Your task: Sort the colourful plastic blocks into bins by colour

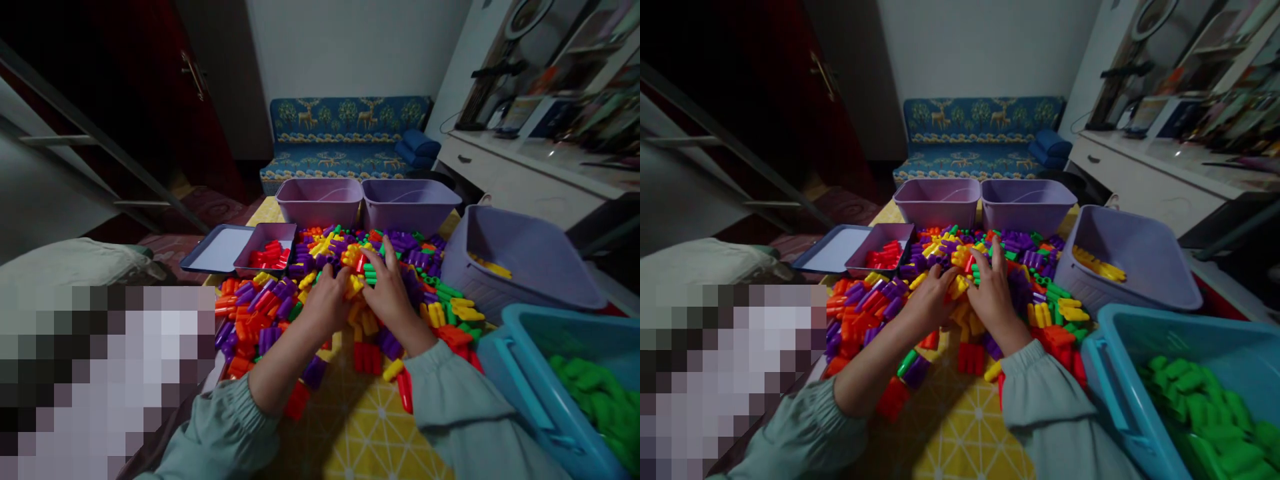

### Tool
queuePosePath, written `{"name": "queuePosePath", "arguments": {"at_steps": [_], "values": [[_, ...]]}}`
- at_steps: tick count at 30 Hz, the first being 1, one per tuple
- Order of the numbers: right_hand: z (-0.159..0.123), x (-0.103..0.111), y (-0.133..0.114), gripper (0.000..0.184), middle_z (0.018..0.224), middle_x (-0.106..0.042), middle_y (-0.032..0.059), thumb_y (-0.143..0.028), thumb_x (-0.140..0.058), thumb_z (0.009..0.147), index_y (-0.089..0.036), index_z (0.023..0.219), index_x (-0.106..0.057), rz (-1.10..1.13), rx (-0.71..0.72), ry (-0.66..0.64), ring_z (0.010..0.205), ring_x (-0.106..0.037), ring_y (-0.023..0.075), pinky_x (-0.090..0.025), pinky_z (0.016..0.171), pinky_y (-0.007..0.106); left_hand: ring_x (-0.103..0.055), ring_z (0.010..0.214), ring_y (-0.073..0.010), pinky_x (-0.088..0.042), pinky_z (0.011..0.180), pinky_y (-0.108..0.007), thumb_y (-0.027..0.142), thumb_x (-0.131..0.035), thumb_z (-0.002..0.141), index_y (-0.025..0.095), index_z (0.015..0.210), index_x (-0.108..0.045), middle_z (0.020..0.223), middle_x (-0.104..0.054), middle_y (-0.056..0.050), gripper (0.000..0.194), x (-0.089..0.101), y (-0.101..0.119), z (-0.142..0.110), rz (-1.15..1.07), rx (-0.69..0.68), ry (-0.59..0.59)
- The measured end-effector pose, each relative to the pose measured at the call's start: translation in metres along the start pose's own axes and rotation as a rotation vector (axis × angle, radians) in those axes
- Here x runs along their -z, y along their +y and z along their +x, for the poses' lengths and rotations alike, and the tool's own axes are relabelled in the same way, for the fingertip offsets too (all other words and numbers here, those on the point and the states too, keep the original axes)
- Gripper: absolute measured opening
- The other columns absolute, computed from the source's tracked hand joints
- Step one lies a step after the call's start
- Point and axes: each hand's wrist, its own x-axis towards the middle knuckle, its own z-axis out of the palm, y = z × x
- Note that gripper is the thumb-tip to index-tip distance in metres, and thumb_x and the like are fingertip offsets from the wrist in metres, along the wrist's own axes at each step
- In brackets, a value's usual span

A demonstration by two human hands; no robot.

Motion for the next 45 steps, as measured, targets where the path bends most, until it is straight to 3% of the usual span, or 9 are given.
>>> {"name": "queuePosePath", "arguments": {"at_steps": [6,9,14,18,22,26,31,40,45], "values": [[0.013,-0.001,0.016,0.051,0.154,-0.030,0.0224,-0.024,-0.064,0.082,-0.013,0.131,-0.056,0.013,-0.106,0.104,0.144,-0.031,0.0329,-0.032,0.115,0.050,-0.049,0.130,-0.0304,-0.044,0.106,-0.046,0.014,-0.064,0.080,0.020,0.136,-0.050,0.138,-0.049,-0.016,0.058,-0.006,-0.024,0.037,-0.183,-0.127,0.356],[0.008,-0.006,0.022,0.047,0.152,-0.036,0.0193,-0.025,-0.065,0.082,-0.015,0.128,-0.059,0.007,-0.089,0.193,0.141,-0.035,0.0320,-0.032,0.115,0.051,-0.052,0.126,-0.0285,-0.044,0.106,-0.045,0.018,-0.068,0.079,0.020,0.138,-0.049,0.133,-0.055,-0.014,0.061,-0.012,-0.034,0.039,-0.248,-0.114,0.434],[0.001,-0.016,0.023,0.038,0.142,-0.051,0.0151,-0.037,-0.065,0.085,-0.019,0.118,-0.065,0.052,0.013,0.264,0.131,-0.048,0.0295,-0.039,0.109,0.050,-0.059,0.114,-0.0273,-0.049,0.095,-0.040,0.031,-0.070,0.081,0.021,0.120,-0.065,0.121,-0.061,-0.012,0.040,-0.016,-0.035,0.032,-0.220,-0.088,0.395],[-0.001,-0.017,0.022,0.024,0.121,-0.066,0.0113,-0.037,-0.060,0.090,-0.020,0.106,-0.069,0.107,0.054,0.318,0.117,-0.058,0.0265,-0.043,0.104,0.049,-0.063,0.094,-0.0224,-0.049,0.082,-0.033,0.031,-0.065,0.085,0.019,0.091,-0.072,0.095,-0.069,-0.007,0.014,-0.012,-0.030,0.030,-0.205,-0.109,0.353],[-0.002,-0.017,0.023,0.016,0.102,-0.072,0.0072,-0.031,-0.059,0.092,-0.021,0.098,-0.069,0.125,0.084,0.330,0.104,-0.063,0.0240,-0.046,0.099,0.048,-0.061,0.075,-0.0187,-0.043,0.066,-0.028,0.032,-0.063,0.086,0.018,0.072,-0.068,0.074,-0.067,-0.005,0.021,-0.009,-0.027,0.030,-0.149,-0.085,0.320],[-0.004,-0.017,0.023,0.015,0.105,-0.071,0.0078,-0.026,-0.059,0.091,-0.020,0.102,-0.068,0.167,0.085,0.359,0.104,-0.063,0.0229,-0.047,0.098,0.046,-0.058,0.065,-0.0148,-0.038,0.059,-0.025,0.032,-0.061,0.088,0.018,0.077,-0.065,0.071,-0.064,-0.002,0.019,-0.008,-0.026,0.029,-0.200,-0.013,0.332],[-0.005,-0.013,0.021,0.017,0.110,-0.067,0.0098,-0.024,-0.058,0.090,-0.019,0.105,-0.066,0.213,0.047,0.407,0.107,-0.061,0.0230,-0.048,0.098,0.044,-0.062,0.093,-0.0205,-0.048,0.078,-0.030,0.028,-0.062,0.085,0.020,0.099,-0.067,0.100,-0.066,-0.006,0.017,-0.007,-0.029,0.028,-0.200,-0.018,0.461],[-0.002,-0.004,0.020,0.033,0.115,-0.065,0.0098,-0.011,-0.057,0.076,-0.019,0.108,-0.064,0.035,0.132,0.129,0.109,-0.058,0.0275,-0.044,0.098,0.049,-0.053,0.120,-0.0284,-0.048,0.099,-0.042,0.008,-0.056,0.076,0.023,0.127,-0.062,0.135,-0.057,-0.009,0.053,-0.018,-0.034,0.028,-0.017,-0.076,0.326],[-0.004,-0.010,0.017,0.037,0.116,-0.065,0.0087,-0.008,-0.055,0.077,-0.020,0.112,-0.064,0.063,0.182,0.085,0.110,-0.057,0.0263,-0.044,0.100,0.048,-0.058,0.111,-0.0274,-0.051,0.091,-0.039,0.005,-0.052,0.079,0.023,0.119,-0.067,0.119,-0.064,-0.010,0.047,-0.019,-0.036,0.029,-0.008,-0.050,0.292]]}}
